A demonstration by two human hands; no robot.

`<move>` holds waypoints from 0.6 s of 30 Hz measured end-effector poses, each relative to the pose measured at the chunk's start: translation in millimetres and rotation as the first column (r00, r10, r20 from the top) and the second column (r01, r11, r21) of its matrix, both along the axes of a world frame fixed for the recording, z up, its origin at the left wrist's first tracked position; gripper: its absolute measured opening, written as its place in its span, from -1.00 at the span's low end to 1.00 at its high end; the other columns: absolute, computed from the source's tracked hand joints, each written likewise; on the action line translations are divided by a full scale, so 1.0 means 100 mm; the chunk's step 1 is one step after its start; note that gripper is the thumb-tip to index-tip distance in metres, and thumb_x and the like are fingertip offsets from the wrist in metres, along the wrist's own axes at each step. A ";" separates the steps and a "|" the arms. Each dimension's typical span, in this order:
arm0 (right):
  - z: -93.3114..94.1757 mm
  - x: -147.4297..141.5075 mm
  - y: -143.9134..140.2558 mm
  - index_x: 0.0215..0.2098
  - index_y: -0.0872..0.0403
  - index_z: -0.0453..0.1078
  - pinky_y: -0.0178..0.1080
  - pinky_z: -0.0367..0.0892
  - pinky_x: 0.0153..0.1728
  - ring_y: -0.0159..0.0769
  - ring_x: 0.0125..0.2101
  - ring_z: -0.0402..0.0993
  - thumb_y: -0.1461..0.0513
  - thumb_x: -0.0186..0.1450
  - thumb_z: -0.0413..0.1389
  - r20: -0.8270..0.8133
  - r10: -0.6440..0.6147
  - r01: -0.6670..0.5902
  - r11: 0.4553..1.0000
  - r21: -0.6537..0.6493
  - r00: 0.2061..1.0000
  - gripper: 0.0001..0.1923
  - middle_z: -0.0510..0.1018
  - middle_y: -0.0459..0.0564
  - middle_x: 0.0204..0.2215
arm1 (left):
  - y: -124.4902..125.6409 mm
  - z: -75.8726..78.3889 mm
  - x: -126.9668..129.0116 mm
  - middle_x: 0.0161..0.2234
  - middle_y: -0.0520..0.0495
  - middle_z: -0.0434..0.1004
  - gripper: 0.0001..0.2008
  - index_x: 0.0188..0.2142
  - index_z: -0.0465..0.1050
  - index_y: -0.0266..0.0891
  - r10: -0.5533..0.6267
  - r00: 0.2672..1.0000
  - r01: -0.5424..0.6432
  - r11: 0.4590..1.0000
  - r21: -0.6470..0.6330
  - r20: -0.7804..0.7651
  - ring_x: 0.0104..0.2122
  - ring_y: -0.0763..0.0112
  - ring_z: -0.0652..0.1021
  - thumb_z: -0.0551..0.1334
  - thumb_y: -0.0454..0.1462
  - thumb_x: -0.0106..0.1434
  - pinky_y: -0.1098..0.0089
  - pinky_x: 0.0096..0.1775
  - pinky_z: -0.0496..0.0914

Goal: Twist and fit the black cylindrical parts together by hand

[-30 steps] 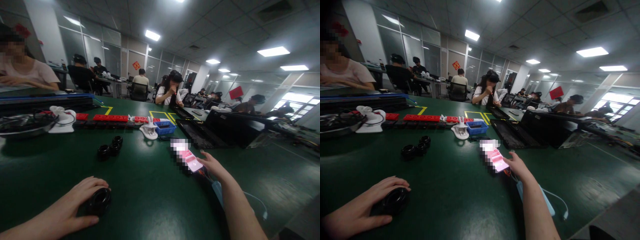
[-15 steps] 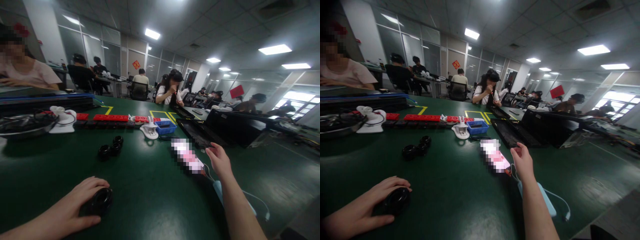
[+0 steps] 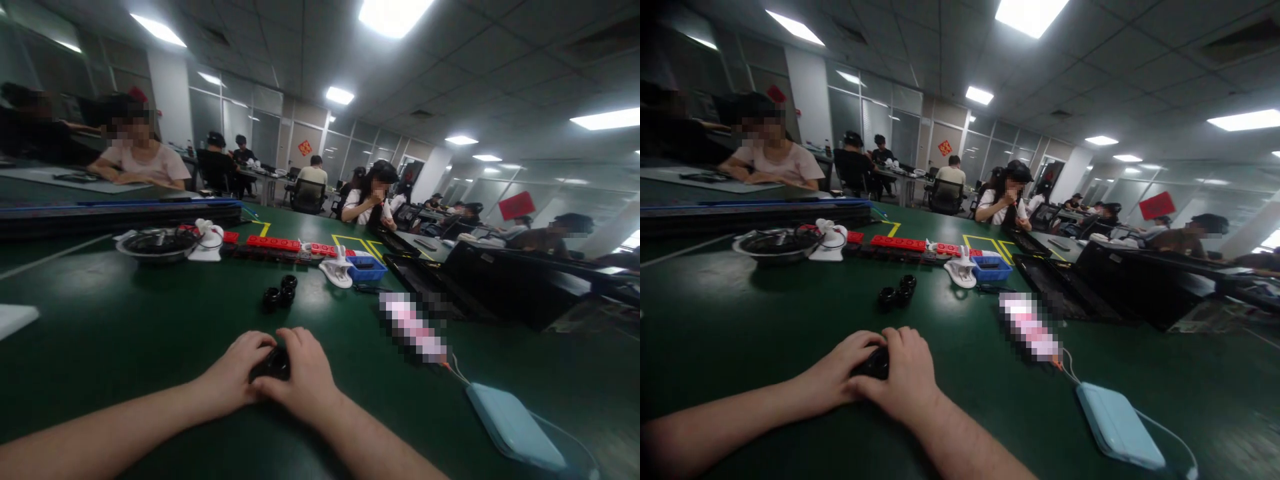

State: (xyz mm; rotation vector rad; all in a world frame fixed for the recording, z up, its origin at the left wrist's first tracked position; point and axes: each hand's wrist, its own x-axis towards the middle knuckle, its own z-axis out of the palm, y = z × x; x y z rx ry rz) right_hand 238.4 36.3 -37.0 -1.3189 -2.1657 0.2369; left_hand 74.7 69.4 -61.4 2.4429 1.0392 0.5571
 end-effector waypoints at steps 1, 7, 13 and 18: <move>-0.02 0.00 0.02 -0.18 0.08 0.32 -0.07 0.30 -0.26 -0.12 -0.29 0.33 -0.01 -0.01 0.19 0.004 0.023 -0.024 1.000 0.014 1.000 -0.50 0.41 0.05 -0.31 | 0.00 0.00 -0.01 -0.09 -0.09 0.29 -0.62 -0.16 0.38 -0.18 0.006 1.000 -0.006 1.000 0.016 0.002 -0.06 0.13 0.28 0.27 -0.20 -0.02 0.17 0.00 0.17; -0.12 0.05 -0.01 0.05 0.08 0.08 -0.13 0.25 -0.09 -0.19 -0.10 0.31 0.28 0.11 0.02 -0.149 0.204 -0.196 0.979 0.064 0.968 -0.49 0.36 0.09 -0.09 | -0.03 -0.01 -0.03 -0.09 -0.12 0.28 -0.60 -0.13 0.35 -0.23 -0.007 1.000 0.008 0.998 0.062 -0.007 -0.06 0.12 0.27 0.25 -0.18 0.00 0.16 -0.01 0.17; -0.18 -0.08 -0.01 0.04 0.11 0.08 -0.02 0.21 -0.07 -0.07 -0.10 0.25 0.18 0.01 0.18 -0.178 0.063 -0.036 0.988 0.152 0.982 -0.34 0.30 0.13 -0.12 | -0.04 -0.01 -0.04 -0.13 -0.14 0.32 -0.65 -0.20 0.38 -0.26 -0.013 1.000 0.013 0.993 0.118 -0.002 -0.09 0.13 0.30 0.26 -0.19 0.00 0.19 -0.01 0.17; -0.17 -0.07 -0.06 0.04 0.08 0.03 -0.07 0.28 -0.14 -0.18 -0.20 0.32 0.28 0.10 0.06 -0.229 0.044 -0.004 0.985 0.172 0.973 -0.46 0.31 0.08 -0.19 | -0.05 -0.01 -0.03 -0.14 -0.15 0.32 -0.58 -0.15 0.35 -0.28 0.026 0.998 -0.030 0.998 0.062 0.053 -0.09 0.11 0.31 0.26 -0.13 0.01 0.19 -0.05 0.21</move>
